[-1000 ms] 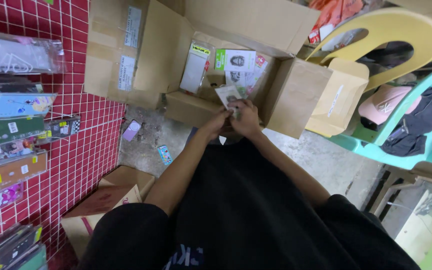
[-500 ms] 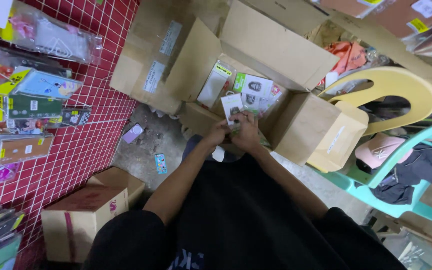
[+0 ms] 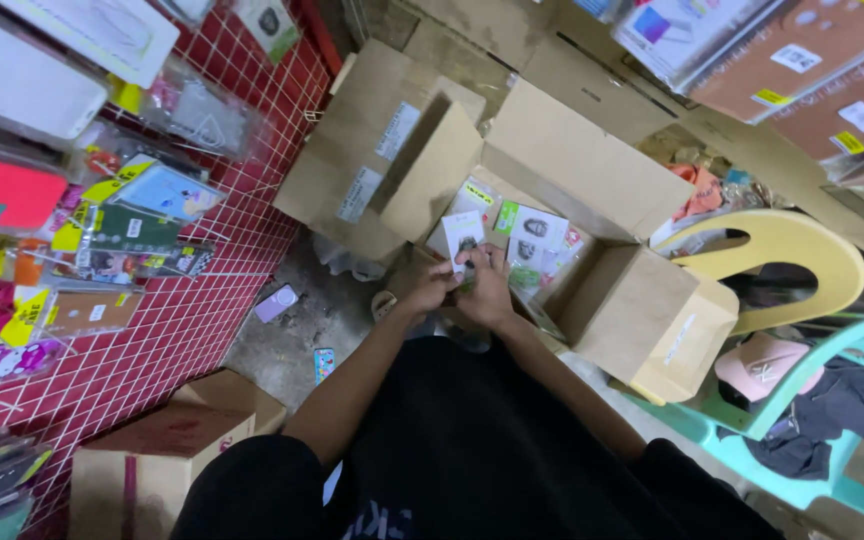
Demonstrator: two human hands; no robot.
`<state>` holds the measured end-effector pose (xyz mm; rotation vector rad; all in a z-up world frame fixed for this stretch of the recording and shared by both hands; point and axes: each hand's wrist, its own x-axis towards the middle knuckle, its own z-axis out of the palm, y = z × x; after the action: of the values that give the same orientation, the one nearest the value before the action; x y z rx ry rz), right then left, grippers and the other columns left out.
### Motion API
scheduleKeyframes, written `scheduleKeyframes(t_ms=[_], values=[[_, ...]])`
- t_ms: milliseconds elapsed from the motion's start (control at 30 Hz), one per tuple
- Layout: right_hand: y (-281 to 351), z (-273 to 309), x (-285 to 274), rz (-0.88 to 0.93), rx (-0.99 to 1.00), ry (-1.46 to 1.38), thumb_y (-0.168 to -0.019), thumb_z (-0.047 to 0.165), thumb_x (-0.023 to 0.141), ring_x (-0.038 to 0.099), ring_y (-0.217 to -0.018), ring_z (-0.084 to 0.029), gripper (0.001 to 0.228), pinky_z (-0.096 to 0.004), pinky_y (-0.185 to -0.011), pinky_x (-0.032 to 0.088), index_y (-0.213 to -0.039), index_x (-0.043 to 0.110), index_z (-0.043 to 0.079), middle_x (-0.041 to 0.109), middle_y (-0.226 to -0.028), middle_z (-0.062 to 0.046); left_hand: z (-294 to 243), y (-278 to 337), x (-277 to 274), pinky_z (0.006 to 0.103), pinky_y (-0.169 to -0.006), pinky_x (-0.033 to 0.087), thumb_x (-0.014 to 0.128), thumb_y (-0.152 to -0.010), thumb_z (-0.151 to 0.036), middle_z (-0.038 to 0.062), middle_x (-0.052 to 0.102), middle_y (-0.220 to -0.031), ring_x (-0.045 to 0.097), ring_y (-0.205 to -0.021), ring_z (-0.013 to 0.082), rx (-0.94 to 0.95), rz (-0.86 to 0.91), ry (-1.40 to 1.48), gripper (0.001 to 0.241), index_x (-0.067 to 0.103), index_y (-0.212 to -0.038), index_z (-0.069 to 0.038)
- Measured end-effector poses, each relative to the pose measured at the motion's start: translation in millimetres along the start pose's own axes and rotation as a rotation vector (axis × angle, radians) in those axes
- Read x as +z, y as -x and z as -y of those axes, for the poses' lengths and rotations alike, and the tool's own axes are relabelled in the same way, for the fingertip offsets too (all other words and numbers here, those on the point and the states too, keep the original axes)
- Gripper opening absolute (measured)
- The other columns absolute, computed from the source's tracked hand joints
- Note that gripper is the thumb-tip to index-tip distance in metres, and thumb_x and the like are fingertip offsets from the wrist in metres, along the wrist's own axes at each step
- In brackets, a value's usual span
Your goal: The person takes small retail-packaged phone accessories out of a cardboard shipping box, turns each package over, and hangs them on the wall display rack of phone cases and accessories. They continue removing packaged items from the box and placing them onto the display hooks.
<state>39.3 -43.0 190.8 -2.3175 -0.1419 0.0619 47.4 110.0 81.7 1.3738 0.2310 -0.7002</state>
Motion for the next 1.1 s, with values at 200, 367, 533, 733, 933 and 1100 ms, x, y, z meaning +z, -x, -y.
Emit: scheduleKeyframes(t_ms=[200,367,533,733,933,1100], values=[[-7,20,12,0.048,-0.029,-0.017,-0.072,0.009,0.079,0.042,-0.126,-0.046,0.053,-0.054,-0.103,0.038,-0.120,0.056,0.017,0.045,-0.132,-0.022,-19,21,-18,0.0282,-0.080,0.054,0.066,-0.099,-0.017,-0.003,0.072,-0.104,0.063,-0.090,0.0086,-0.047,-0.048,0.082,0.032,0.069,-0.131,-0.013],[-12,28,17,0.085,-0.085,0.004,-0.072,0.010,0.077,0.041,-0.127,-0.046,0.052,-0.054,-0.103,0.038,-0.120,0.056,0.017,0.044,-0.135,-0.023,-3,22,-32,0.0274,-0.079,0.052,0.067,-0.101,-0.016,-0.002,0.071,-0.102,0.062,-0.089,0.0079,0.063,-0.062,0.089,0.031,0.070,-0.131,-0.011],[-20,39,21,0.096,-0.144,0.022,-0.073,0.013,0.078,0.041,-0.128,-0.045,0.050,-0.055,-0.102,0.037,-0.118,0.058,0.018,0.044,-0.135,-0.022,-2,22,-40,0.0275,-0.076,0.053,0.067,-0.101,-0.016,-0.002,0.072,-0.103,0.063,-0.088,0.0083,0.095,-0.097,0.158,0.031,0.070,-0.131,-0.010],[-25,53,23,0.117,-0.170,0.012,-0.074,0.012,0.077,0.043,-0.125,-0.044,0.046,-0.053,-0.102,0.039,-0.116,0.060,0.020,0.044,-0.134,-0.020,-28,38,-45,0.0280,-0.079,0.054,0.065,-0.100,-0.016,-0.003,0.074,-0.106,0.064,-0.091,0.0077,0.082,-0.143,0.179,0.032,0.069,-0.131,-0.010],[-29,69,19,0.101,-0.200,0.024,-0.072,0.010,0.079,0.042,-0.123,-0.047,0.046,-0.054,-0.100,0.041,-0.114,0.062,0.019,0.043,-0.135,-0.020,-32,39,-51,0.0286,-0.080,0.055,0.067,-0.099,-0.010,-0.002,0.074,-0.105,0.065,-0.091,0.0076,0.134,-0.203,0.213,0.027,0.073,-0.125,-0.006],[-31,81,11,0.070,-0.218,0.006,-0.071,0.012,0.082,0.044,-0.122,-0.046,0.042,-0.053,-0.101,0.043,-0.109,0.068,0.019,0.044,-0.137,-0.019,-21,28,-62,0.0287,-0.074,0.056,0.066,-0.098,-0.008,0.001,0.074,-0.101,0.066,-0.085,0.0096,0.137,-0.258,0.179,0.025,0.074,-0.122,-0.005]])
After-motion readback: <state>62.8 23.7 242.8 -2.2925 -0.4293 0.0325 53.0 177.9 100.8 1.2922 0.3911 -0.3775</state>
